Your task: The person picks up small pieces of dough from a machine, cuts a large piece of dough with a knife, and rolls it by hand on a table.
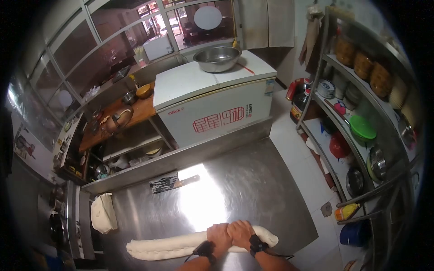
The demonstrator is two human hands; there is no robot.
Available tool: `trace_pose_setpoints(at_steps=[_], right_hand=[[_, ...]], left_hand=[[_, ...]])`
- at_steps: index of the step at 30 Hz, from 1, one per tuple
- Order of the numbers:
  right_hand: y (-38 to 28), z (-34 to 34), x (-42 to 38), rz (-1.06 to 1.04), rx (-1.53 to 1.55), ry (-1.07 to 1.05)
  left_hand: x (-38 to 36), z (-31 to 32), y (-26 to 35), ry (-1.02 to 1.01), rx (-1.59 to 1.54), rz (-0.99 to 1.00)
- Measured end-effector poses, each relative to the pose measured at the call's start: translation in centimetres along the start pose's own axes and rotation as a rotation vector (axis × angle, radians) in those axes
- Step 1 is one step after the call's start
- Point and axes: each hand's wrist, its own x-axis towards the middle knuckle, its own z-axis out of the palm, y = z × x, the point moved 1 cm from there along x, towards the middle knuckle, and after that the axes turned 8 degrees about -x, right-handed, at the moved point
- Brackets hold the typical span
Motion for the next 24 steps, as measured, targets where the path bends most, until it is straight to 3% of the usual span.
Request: trace_pose_setpoints(at_steps=[2,6,8,10,12,14,16,18,20,21,22,24], right_hand=[[1.9,0.5,2.0,0.001,0.028,-0.072],[3.3,1.0,4.8,0.108,0.064,0.048],[2.8,1.0,4.6,0.172,0.083,0.184],[1.1,-0.1,3.0,0.209,0.006,0.210],[-1.9,-4.1,-0.1,0.126,-0.104,-0.248],[-4.9,-7.8,-4.4,0.150,-0.080,-0.269],[-6.0,-8.1,-8.3,0.185,-0.053,-0.304],[-7.2,-5.7,-11.8,0.194,-0.033,0.186],[-5.9,-4.1,-11.5,0.139,-0.127,0.042],[-4.4,-3.0,-10.6,0.122,-0.139,0.041],[-2.4,-2.1,-8.8,0.095,-0.156,0.053],[0.9,-2.2,-4.9,0.046,-0.045,0.068]], left_hand=[[3.0,0.9,-0.7,-0.027,0.039,-0.020],[6.5,2.4,-1.0,0.138,0.027,0.010],[5.8,2.4,-0.9,0.097,0.076,-0.074],[3.6,1.4,-0.9,0.048,0.056,0.020],[0.5,-0.1,0.3,0.090,-0.076,0.151],[-4.1,-1.2,1.7,0.091,-0.171,0.243],[-8.9,-1.6,3.1,-0.041,-0.149,0.220],[-11.6,-0.8,3.7,-0.058,-0.128,0.182],[-12.2,2.7,1.3,-0.031,-0.003,0.254],[-10.0,2.2,2.0,0.010,-0.060,0.242],[-6.9,1.4,2.8,-0.079,-0.002,0.187],[-2.4,2.0,3.0,0.031,-0.004,0.162]])
